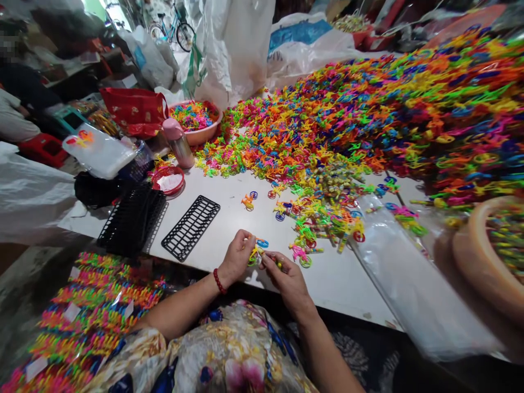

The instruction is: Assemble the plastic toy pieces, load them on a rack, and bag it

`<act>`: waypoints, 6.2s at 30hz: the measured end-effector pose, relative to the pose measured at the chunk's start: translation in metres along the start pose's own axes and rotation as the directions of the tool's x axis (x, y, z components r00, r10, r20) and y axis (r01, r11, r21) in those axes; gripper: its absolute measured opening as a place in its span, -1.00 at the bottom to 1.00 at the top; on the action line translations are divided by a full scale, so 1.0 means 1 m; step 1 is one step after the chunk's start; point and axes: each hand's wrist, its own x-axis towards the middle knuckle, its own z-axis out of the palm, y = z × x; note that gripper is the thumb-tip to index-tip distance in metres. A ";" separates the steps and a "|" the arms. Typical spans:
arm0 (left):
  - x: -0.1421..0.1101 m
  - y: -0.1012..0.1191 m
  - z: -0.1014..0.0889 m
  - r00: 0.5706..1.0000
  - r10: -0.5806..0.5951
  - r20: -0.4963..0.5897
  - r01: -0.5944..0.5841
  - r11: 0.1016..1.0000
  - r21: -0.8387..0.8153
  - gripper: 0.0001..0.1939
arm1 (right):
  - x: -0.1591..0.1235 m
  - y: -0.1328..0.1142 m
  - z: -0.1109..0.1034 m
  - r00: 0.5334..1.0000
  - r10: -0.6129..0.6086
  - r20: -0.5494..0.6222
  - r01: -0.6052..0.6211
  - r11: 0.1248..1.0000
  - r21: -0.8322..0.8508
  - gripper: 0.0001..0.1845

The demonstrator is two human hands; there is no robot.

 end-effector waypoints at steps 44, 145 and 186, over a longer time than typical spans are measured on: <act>0.036 0.007 -0.029 0.858 0.471 0.205 -0.498 0.861 0.107 -0.92 | 0.019 -0.021 -0.003 0.997 -0.023 -0.078 0.042 0.969 0.242 -0.41; 0.110 0.040 -0.048 0.984 -0.130 0.122 0.171 0.886 -0.432 -0.71 | 0.021 0.013 -0.012 0.984 -0.171 -0.059 0.161 0.977 -0.140 -0.48; 0.028 -0.001 -0.013 0.954 0.298 -0.037 -0.300 0.951 -0.069 -0.85 | 0.009 0.003 -0.016 0.984 -0.141 -0.109 0.140 0.990 -0.021 -0.51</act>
